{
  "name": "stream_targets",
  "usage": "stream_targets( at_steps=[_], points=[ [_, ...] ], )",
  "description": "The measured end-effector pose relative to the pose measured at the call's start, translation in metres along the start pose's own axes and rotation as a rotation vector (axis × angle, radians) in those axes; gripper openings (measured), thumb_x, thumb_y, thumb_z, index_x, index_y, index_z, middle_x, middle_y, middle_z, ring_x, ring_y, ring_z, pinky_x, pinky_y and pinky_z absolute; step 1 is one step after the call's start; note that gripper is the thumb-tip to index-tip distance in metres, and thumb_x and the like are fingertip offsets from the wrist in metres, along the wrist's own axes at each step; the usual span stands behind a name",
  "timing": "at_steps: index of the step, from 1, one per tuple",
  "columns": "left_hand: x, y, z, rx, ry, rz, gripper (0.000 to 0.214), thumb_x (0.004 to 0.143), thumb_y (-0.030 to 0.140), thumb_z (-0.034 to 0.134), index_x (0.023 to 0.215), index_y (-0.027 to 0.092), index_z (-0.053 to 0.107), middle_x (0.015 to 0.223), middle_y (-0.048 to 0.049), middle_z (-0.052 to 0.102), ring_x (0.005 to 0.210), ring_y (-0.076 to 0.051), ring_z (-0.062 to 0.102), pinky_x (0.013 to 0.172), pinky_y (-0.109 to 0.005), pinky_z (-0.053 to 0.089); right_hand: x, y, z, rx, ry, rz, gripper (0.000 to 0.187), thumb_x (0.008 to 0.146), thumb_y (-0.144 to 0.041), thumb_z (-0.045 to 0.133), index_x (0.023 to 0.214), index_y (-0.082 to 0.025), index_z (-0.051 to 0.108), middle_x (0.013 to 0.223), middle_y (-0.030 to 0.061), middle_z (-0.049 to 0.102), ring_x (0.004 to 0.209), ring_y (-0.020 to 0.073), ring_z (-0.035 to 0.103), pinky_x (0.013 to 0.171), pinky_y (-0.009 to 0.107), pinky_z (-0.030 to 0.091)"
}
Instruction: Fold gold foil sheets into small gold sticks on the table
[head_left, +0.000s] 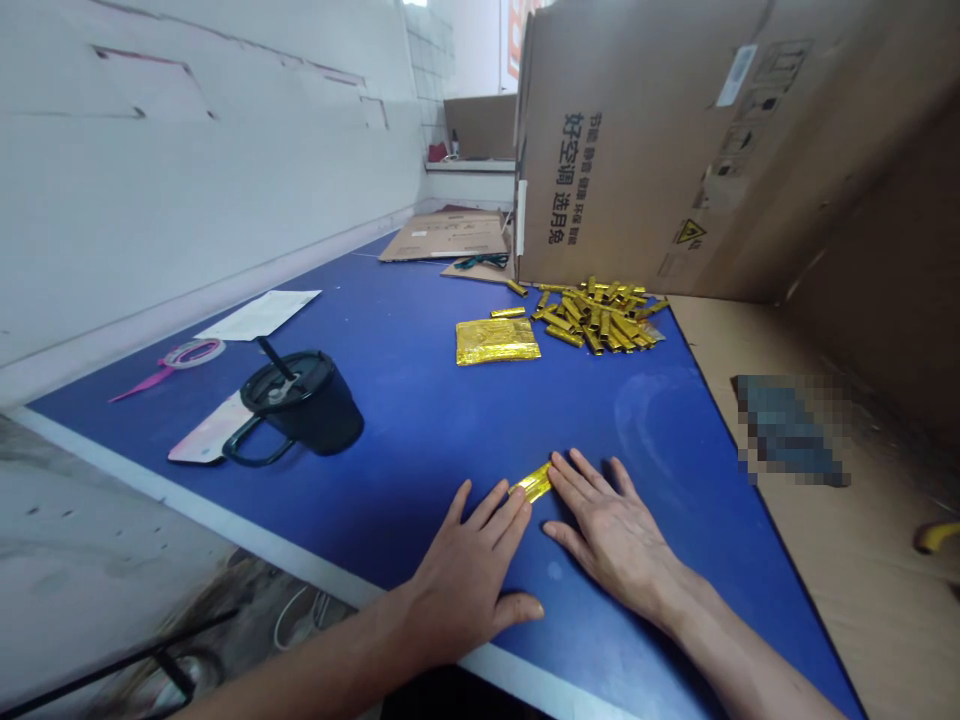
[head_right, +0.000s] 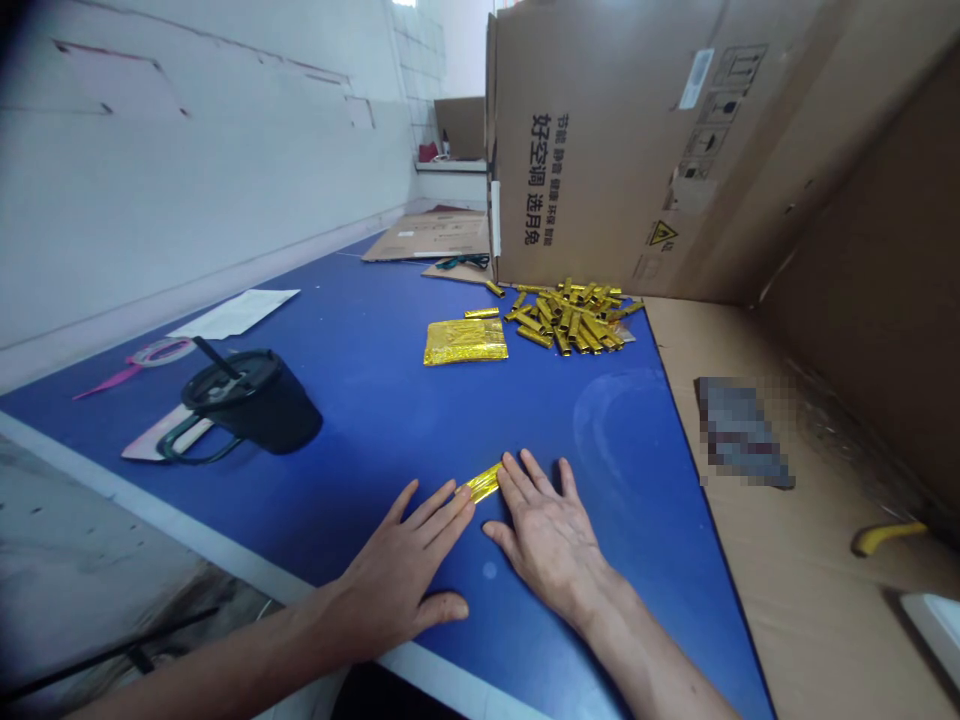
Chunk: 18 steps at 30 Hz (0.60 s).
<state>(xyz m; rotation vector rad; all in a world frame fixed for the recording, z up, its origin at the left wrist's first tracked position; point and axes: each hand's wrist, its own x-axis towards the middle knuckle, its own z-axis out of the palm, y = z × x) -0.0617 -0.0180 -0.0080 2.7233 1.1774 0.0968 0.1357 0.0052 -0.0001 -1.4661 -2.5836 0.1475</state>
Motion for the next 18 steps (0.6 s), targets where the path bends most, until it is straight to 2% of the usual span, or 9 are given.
stream_targets(
  at_steps=[4,6,9,13,18],
  points=[
    [0.003,0.000,0.001,-0.014,-0.002,-0.002,0.075,0.075,0.063,0.026,0.130,0.013,0.019,0.135,-0.0108,0.024,0.124,-0.027,0.014,0.097,-0.051,0.007,-0.002,-0.013,0.000,0.057,-0.046,-0.135,0.054,0.080,-0.041,0.039,0.128,-0.016,0.029,0.133,0.0098,0.030,0.122,0.0226,0.023,0.098,0.051,0.014],
    [0.003,0.000,0.000,-0.019,-0.006,0.000,0.075,0.074,0.063,0.027,0.130,0.013,0.019,0.134,-0.0111,0.026,0.124,-0.027,0.015,0.097,-0.051,0.008,-0.002,-0.016,-0.001,0.077,-0.079,-0.155,0.056,0.080,-0.043,0.038,0.129,-0.016,0.028,0.133,0.0093,0.028,0.122,0.0218,0.023,0.099,0.049,0.015],
    [0.002,-0.001,0.000,-0.012,-0.003,-0.003,0.073,0.075,0.061,0.030,0.130,0.014,0.019,0.134,-0.0105,0.025,0.124,-0.027,0.016,0.097,-0.052,0.008,0.000,-0.012,-0.001,0.059,-0.082,-0.093,0.054,0.081,-0.046,0.034,0.128,-0.018,0.030,0.133,0.0070,0.031,0.122,0.0228,0.023,0.097,0.052,0.016],
    [0.003,-0.002,-0.001,0.005,0.007,-0.007,0.070,0.075,0.058,0.033,0.130,0.016,0.020,0.135,-0.0094,0.024,0.124,-0.026,0.017,0.097,-0.053,0.008,0.003,0.000,0.001,0.015,-0.022,0.026,0.049,0.083,-0.045,0.031,0.125,-0.021,0.035,0.130,0.0057,0.035,0.120,0.0247,0.027,0.095,0.056,0.016],
    [0.005,-0.006,-0.003,0.019,0.032,-0.020,0.062,0.076,0.055,0.036,0.126,0.018,0.028,0.133,-0.0076,0.029,0.122,-0.027,0.020,0.096,-0.053,0.012,0.001,0.003,-0.001,-0.018,0.025,0.044,0.044,0.081,-0.042,0.037,0.121,-0.022,0.042,0.126,0.0047,0.042,0.120,0.0272,0.027,0.094,0.058,0.015]
  ],
)
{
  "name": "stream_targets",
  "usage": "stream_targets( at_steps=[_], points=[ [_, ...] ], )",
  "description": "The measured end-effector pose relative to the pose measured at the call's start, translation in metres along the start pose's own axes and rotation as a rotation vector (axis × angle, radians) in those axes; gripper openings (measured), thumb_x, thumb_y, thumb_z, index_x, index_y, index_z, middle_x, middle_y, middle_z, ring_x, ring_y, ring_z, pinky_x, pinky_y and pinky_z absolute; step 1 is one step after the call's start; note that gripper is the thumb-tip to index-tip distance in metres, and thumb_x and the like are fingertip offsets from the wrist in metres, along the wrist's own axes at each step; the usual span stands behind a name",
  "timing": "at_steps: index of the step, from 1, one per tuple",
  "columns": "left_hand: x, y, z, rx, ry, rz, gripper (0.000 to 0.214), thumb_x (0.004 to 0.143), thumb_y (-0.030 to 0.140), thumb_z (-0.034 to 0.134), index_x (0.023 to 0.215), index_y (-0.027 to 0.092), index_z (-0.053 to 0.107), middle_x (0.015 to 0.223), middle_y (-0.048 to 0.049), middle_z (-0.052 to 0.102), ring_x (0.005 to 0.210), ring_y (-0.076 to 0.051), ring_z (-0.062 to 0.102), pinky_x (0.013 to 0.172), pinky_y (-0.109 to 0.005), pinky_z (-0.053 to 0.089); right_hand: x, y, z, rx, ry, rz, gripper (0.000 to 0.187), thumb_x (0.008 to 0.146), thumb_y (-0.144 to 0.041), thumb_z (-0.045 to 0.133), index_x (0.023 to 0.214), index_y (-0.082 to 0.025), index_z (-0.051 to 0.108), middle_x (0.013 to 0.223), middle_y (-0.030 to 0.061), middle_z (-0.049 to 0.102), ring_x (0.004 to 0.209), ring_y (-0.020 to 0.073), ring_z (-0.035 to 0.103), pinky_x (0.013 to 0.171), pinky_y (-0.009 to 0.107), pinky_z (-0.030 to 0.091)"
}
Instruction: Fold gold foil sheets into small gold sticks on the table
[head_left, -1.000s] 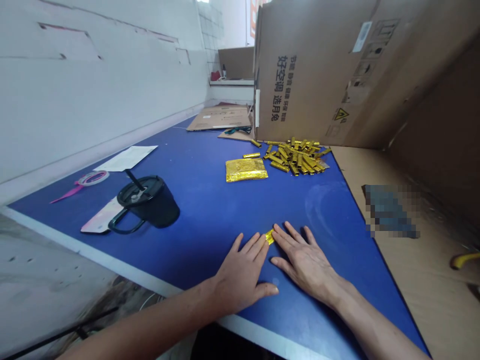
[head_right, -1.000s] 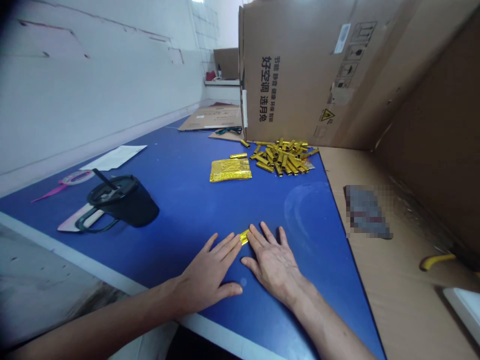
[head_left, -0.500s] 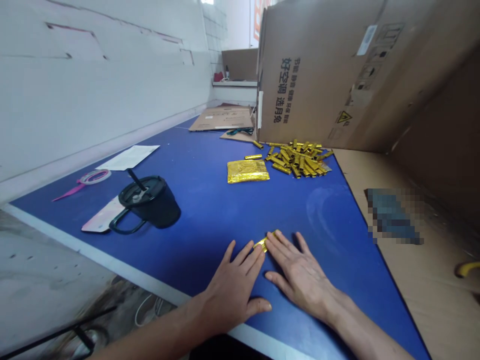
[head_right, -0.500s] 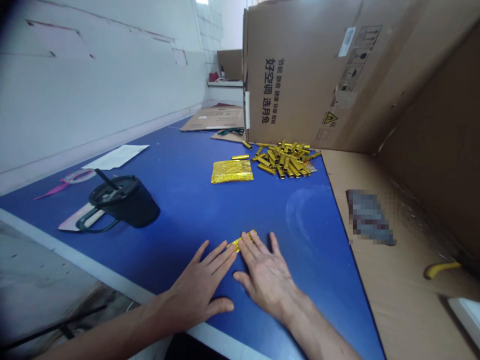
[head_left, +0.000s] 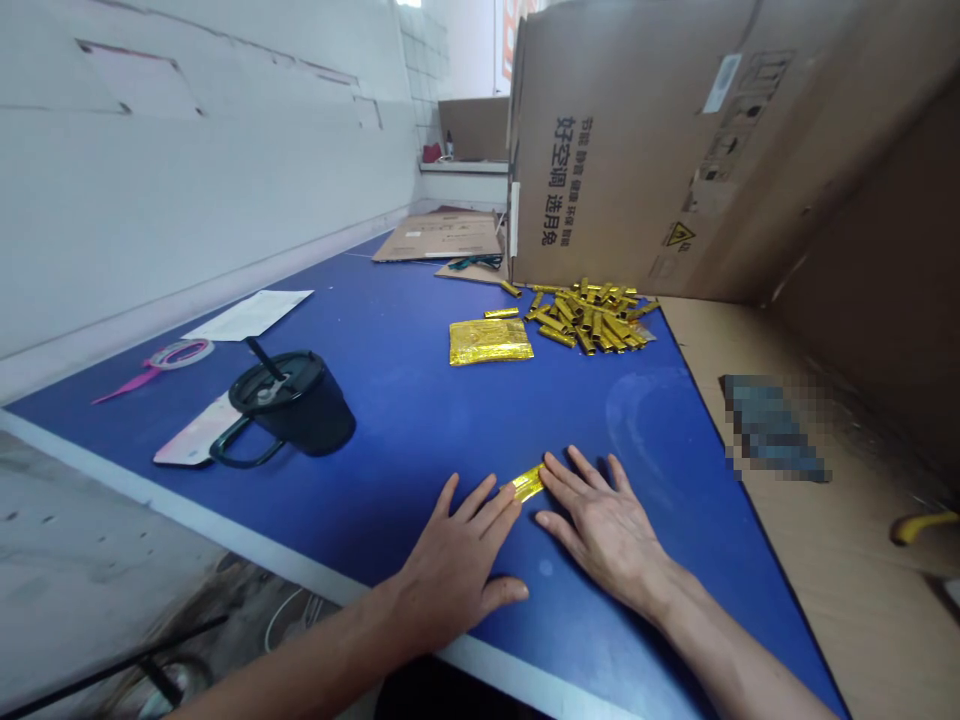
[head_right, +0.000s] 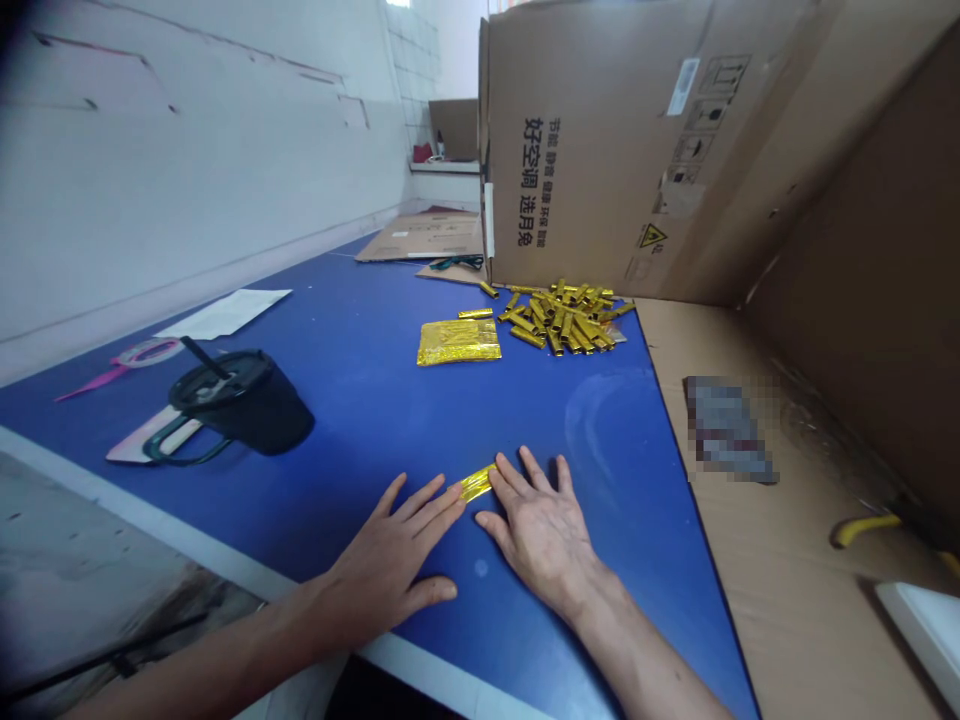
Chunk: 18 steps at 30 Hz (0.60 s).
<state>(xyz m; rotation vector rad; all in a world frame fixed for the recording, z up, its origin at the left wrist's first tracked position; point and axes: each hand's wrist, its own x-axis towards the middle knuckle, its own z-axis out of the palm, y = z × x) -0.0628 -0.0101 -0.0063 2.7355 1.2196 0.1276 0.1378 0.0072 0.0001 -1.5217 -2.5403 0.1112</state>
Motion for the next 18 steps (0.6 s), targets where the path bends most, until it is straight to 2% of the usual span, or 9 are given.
stream_targets(
  at_steps=[4,8,11,13,18],
  points=[
    [0.004,-0.008,-0.004,-0.006,0.035,-0.017,0.050,0.079,0.049,0.037,0.119,0.021,0.038,0.129,-0.0048,0.037,0.121,-0.026,0.024,0.095,-0.052,0.012,-0.002,0.002,-0.002,-0.026,0.013,-0.002,0.035,0.081,-0.036,0.041,0.112,-0.024,0.052,0.122,0.0028,0.048,0.119,0.0279,0.029,0.094,0.057,0.016],
    [0.016,-0.013,-0.007,-0.078,0.106,-0.053,0.030,0.082,0.039,0.037,0.102,0.022,0.052,0.116,-0.0016,0.050,0.112,-0.020,0.038,0.096,-0.044,0.018,0.000,0.005,-0.003,-0.015,0.032,-0.015,0.028,0.080,-0.030,0.043,0.104,-0.025,0.057,0.118,0.0043,0.052,0.117,0.0263,0.034,0.093,0.054,0.021],
    [0.033,-0.014,-0.009,-0.104,0.156,-0.159,0.024,0.083,0.031,0.037,0.084,0.019,0.057,0.093,-0.0023,0.060,0.091,-0.017,0.050,0.083,-0.034,0.034,0.002,0.004,-0.004,-0.026,0.043,-0.014,0.026,0.080,-0.030,0.045,0.100,-0.024,0.060,0.117,0.0065,0.052,0.116,0.0260,0.034,0.093,0.052,0.022],
    [0.044,-0.016,-0.010,-0.071,0.180,-0.265,0.022,0.079,0.034,0.044,0.088,0.018,0.055,0.088,-0.0047,0.058,0.084,-0.019,0.050,0.073,-0.032,0.038,0.002,0.004,-0.004,-0.042,0.042,-0.011,0.026,0.080,-0.030,0.045,0.100,-0.024,0.060,0.117,0.0075,0.052,0.116,0.0261,0.035,0.093,0.051,0.022],
    [0.057,-0.018,-0.012,-0.075,0.077,-0.256,0.018,0.074,0.035,0.050,0.077,0.019,0.055,0.077,-0.0031,0.055,0.075,-0.019,0.050,0.065,-0.030,0.038,0.002,0.006,-0.001,-0.048,0.047,-0.021,0.026,0.079,-0.028,0.046,0.100,-0.024,0.060,0.117,0.0080,0.052,0.115,0.0257,0.036,0.092,0.051,0.024]
  ],
)
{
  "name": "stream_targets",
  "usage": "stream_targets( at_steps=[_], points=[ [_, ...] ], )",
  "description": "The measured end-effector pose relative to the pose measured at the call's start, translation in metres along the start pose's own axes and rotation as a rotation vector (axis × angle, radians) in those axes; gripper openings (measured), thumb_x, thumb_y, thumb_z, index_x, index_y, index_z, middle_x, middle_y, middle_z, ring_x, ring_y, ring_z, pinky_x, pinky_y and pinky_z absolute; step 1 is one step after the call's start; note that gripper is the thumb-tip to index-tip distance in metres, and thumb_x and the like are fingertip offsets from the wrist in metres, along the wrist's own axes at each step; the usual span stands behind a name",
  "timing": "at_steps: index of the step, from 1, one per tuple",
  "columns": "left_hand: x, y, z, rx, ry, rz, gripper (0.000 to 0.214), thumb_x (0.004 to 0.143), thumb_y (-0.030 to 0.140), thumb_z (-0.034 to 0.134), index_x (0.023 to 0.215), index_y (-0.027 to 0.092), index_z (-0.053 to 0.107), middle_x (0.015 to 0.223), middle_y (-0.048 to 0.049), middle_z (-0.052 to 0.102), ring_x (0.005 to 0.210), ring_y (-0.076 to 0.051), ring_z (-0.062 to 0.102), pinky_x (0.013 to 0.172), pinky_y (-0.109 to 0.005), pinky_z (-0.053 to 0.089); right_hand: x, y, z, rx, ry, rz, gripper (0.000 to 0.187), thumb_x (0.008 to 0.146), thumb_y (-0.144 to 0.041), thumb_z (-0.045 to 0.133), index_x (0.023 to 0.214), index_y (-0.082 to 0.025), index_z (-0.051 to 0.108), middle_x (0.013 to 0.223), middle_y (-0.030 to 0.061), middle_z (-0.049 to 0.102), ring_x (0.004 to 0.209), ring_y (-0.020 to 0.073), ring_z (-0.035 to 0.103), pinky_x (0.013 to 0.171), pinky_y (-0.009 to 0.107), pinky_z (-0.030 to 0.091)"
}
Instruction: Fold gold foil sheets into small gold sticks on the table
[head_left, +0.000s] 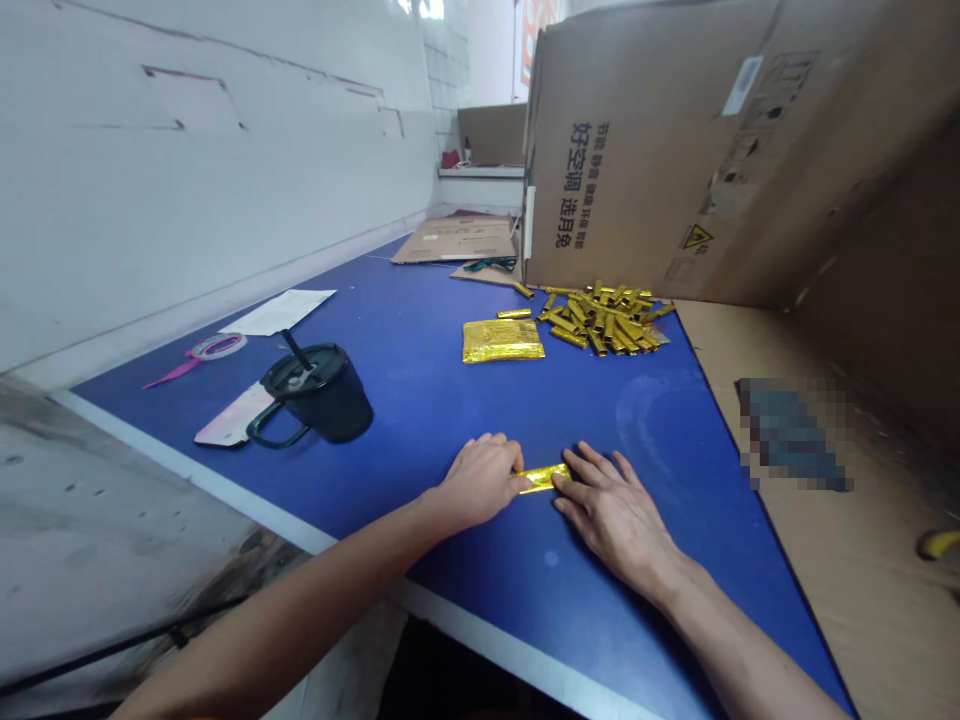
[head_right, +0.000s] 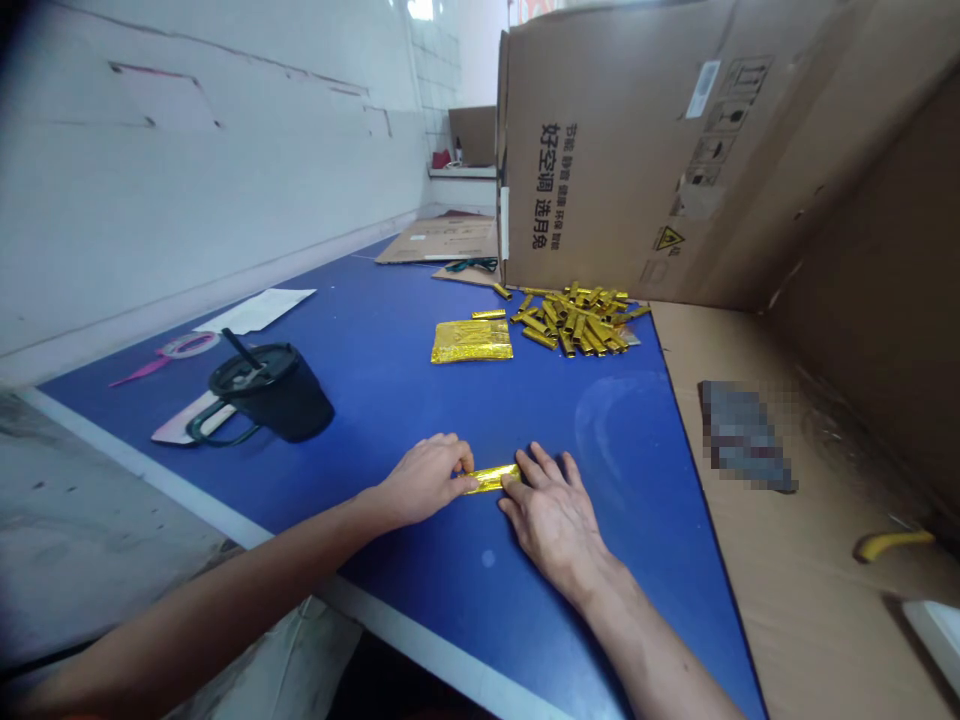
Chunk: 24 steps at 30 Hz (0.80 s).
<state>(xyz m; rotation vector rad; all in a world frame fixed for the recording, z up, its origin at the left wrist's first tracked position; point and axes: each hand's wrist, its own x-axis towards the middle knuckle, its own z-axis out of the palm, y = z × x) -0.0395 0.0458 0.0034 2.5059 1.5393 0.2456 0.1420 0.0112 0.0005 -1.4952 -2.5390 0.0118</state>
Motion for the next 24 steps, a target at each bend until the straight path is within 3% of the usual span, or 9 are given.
stream_targets(
  at_steps=[9,14,19,24],
  points=[
    [-0.003,0.007,0.003,-0.146,-0.045,0.032,0.010,0.074,0.019,0.044,0.074,0.018,0.054,0.071,-0.0005,0.057,0.069,-0.015,0.052,0.060,-0.024,0.036,0.000,0.007,0.010,0.083,0.077,-0.012,0.023,0.078,-0.025,0.047,0.097,-0.024,0.061,0.113,0.0075,0.055,0.107,0.0229,0.045,0.090,0.045,0.031],
    [0.002,0.006,-0.002,-0.401,-0.046,0.006,0.013,0.073,0.017,0.041,0.074,0.018,0.054,0.061,0.0019,0.056,0.058,-0.012,0.052,0.052,-0.020,0.035,0.002,0.010,0.010,0.140,0.135,-0.041,0.021,0.080,-0.024,0.046,0.095,-0.022,0.061,0.102,0.0060,0.059,0.095,0.0208,0.051,0.088,0.040,0.034],
    [0.029,0.003,-0.005,-0.787,-0.128,-0.080,0.010,0.069,0.021,0.044,0.070,0.016,0.052,0.043,0.0061,0.046,0.039,-0.008,0.045,0.041,-0.017,0.030,0.003,0.014,0.006,0.251,0.226,0.026,0.022,0.084,-0.024,0.037,0.086,-0.021,0.059,0.083,0.0045,0.060,0.078,0.0171,0.053,0.073,0.031,0.042],
    [0.061,0.007,-0.009,-1.067,-0.193,-0.179,0.006,0.065,0.021,0.048,0.065,0.015,0.050,0.035,0.0068,0.042,0.030,-0.005,0.035,0.034,-0.016,0.023,0.001,0.018,0.003,0.331,0.356,0.097,0.017,0.081,-0.027,0.043,0.092,-0.020,0.054,0.088,0.0055,0.057,0.082,0.0181,0.052,0.074,0.030,0.042]
  ],
)
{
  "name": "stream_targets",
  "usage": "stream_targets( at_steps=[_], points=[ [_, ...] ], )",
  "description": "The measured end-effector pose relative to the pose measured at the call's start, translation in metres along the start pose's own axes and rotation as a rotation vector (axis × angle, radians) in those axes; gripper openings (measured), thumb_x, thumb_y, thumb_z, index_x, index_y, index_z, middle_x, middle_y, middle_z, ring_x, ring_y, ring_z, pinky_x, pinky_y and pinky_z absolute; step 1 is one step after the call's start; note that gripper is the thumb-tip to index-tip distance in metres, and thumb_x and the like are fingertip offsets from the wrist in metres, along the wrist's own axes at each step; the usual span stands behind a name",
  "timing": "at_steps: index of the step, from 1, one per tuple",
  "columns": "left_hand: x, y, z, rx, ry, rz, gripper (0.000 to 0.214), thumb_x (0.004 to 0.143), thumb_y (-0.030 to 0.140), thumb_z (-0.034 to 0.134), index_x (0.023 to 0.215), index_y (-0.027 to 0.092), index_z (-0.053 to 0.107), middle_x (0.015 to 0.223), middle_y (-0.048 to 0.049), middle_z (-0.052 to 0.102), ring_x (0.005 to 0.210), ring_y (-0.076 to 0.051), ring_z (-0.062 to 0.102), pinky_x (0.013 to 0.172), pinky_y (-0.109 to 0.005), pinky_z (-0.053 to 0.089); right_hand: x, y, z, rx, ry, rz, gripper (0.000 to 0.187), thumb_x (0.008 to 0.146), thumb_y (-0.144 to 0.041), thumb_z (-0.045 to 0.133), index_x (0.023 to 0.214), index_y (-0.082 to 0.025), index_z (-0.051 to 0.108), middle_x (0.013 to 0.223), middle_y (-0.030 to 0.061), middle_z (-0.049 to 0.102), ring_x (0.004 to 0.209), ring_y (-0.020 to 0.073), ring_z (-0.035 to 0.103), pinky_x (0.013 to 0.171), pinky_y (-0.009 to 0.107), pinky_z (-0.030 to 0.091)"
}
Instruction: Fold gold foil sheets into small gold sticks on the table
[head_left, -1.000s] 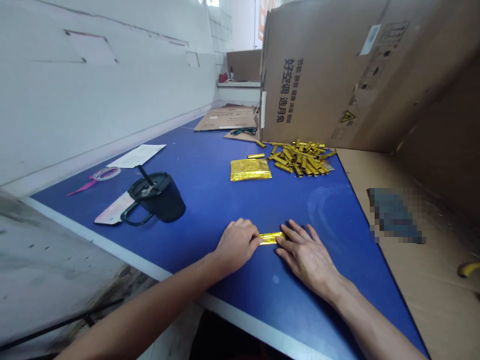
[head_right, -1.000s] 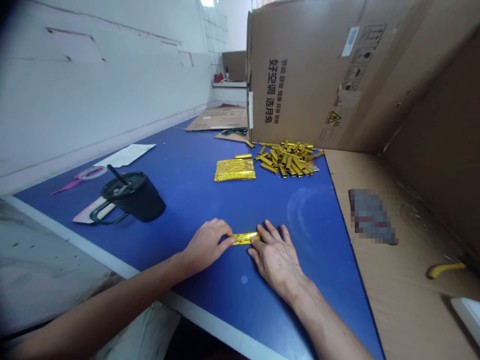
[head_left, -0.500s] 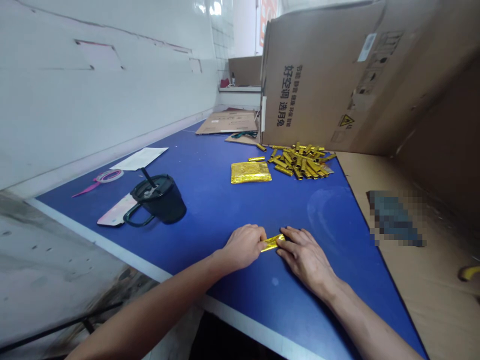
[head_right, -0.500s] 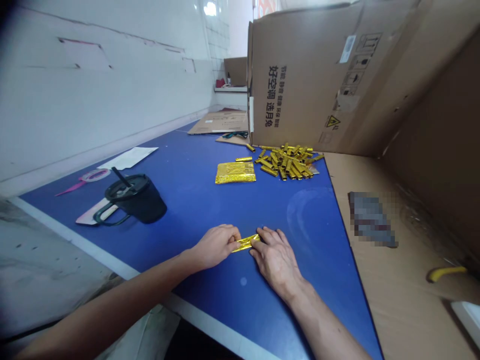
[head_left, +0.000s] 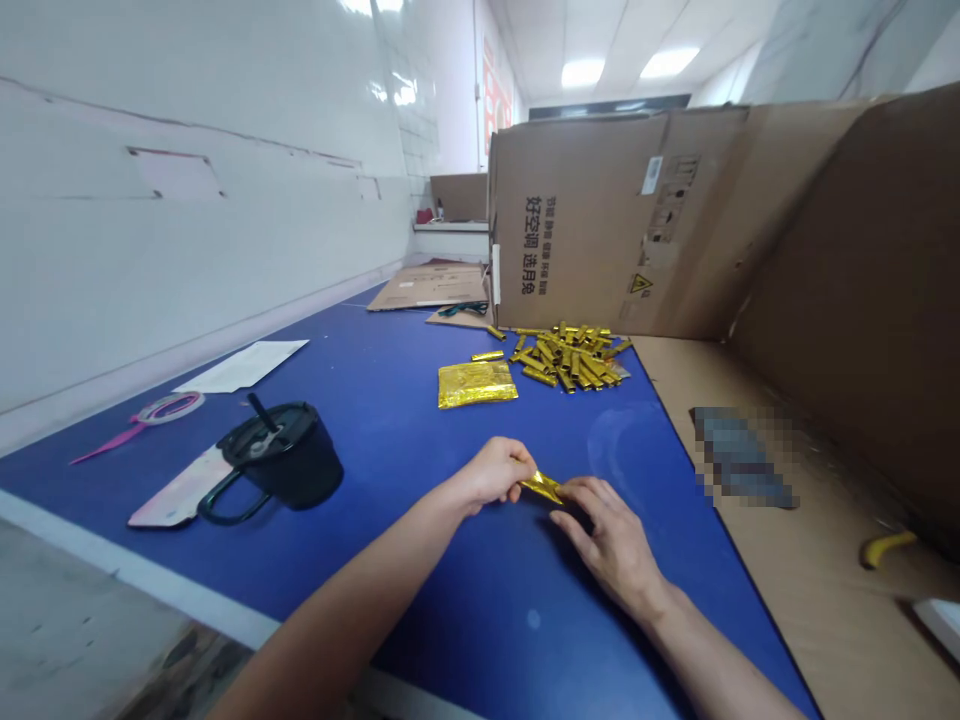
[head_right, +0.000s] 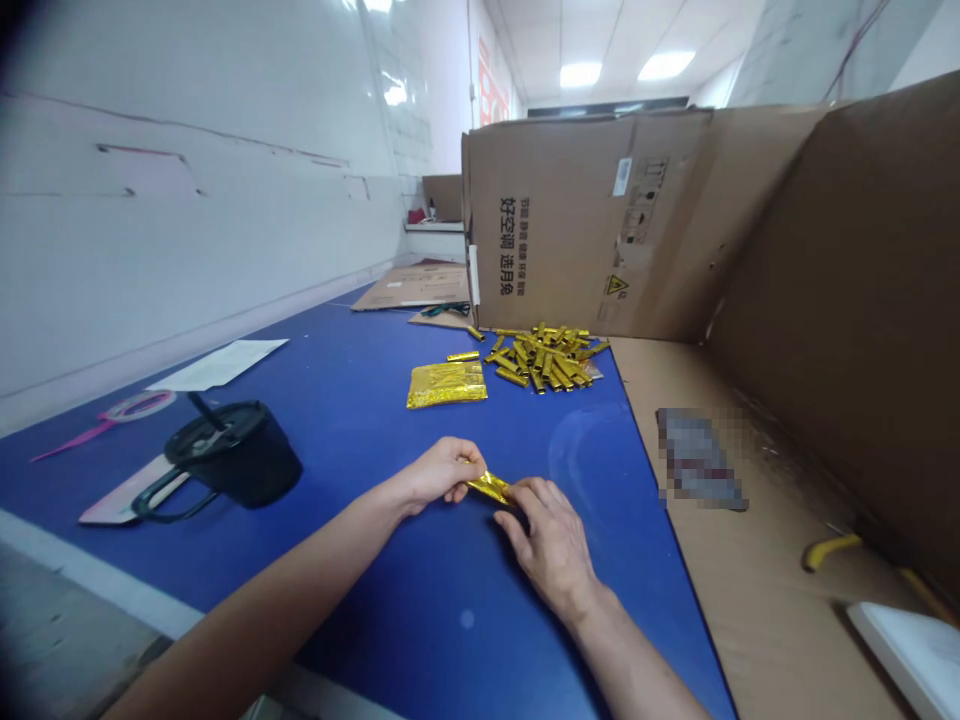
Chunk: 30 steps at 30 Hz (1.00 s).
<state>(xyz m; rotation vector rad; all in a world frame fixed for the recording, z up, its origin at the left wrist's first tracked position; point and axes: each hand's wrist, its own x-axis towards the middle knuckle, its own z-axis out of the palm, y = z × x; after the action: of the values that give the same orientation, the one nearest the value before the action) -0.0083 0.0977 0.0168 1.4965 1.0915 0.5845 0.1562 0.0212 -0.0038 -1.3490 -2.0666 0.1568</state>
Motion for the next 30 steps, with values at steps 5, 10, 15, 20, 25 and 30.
stream_targets(
  at_steps=[5,10,15,20,25,30],
  points=[
    [0.007,-0.001,0.006,-0.139,-0.048,-0.036,0.010,0.065,0.024,0.048,0.065,0.015,0.048,0.037,0.0063,0.042,0.030,-0.005,0.037,0.033,-0.016,0.026,0.000,0.005,0.004,0.107,0.132,0.056,0.018,0.083,-0.026,0.039,0.087,-0.021,0.056,0.085,0.0054,0.056,0.079,0.0163,0.054,0.071,0.027,0.044],
    [0.003,-0.007,0.013,-0.242,-0.038,-0.037,0.015,0.066,0.029,0.050,0.066,0.014,0.046,0.047,0.0044,0.048,0.033,-0.006,0.044,0.033,-0.016,0.027,0.003,0.008,0.007,0.318,0.200,0.130,0.016,0.080,-0.027,0.044,0.077,-0.020,0.058,0.084,0.0067,0.057,0.079,0.0174,0.055,0.072,0.029,0.043],
    [-0.002,-0.008,0.017,-0.328,-0.058,0.060,0.029,0.069,0.040,0.053,0.071,0.013,0.047,0.060,-0.0022,0.058,0.043,-0.009,0.055,0.038,-0.017,0.034,0.006,0.012,0.009,0.508,0.200,0.322,0.018,0.075,-0.030,0.051,0.062,-0.018,0.056,0.074,0.0054,0.058,0.071,0.0169,0.054,0.068,0.029,0.041],
    [-0.001,-0.015,0.024,-0.303,-0.009,0.209,0.029,0.064,0.031,0.061,0.082,0.012,0.051,0.065,-0.0025,0.059,0.053,-0.012,0.058,0.047,-0.020,0.041,0.006,0.016,0.011,0.658,0.199,0.449,0.018,0.069,-0.032,0.056,0.062,-0.016,0.058,0.071,0.0049,0.058,0.067,0.0166,0.053,0.065,0.029,0.040],
    [0.000,-0.019,0.027,-0.283,-0.011,0.273,0.017,0.065,0.021,0.060,0.078,0.011,0.055,0.066,-0.0029,0.060,0.059,-0.012,0.059,0.054,-0.021,0.043,0.005,0.015,0.010,0.683,0.219,0.448,0.017,0.068,-0.033,0.057,0.064,-0.016,0.060,0.073,0.0050,0.058,0.071,0.0180,0.053,0.068,0.031,0.040],
    [-0.004,-0.016,0.028,-0.277,0.043,0.283,0.012,0.064,0.019,0.060,0.072,0.011,0.056,0.062,-0.0029,0.061,0.057,-0.011,0.057,0.057,-0.022,0.044,0.005,0.011,0.008,0.647,0.235,0.379,0.014,0.070,-0.031,0.057,0.067,-0.018,0.061,0.081,0.0061,0.057,0.081,0.0196,0.053,0.075,0.032,0.039]
  ],
)
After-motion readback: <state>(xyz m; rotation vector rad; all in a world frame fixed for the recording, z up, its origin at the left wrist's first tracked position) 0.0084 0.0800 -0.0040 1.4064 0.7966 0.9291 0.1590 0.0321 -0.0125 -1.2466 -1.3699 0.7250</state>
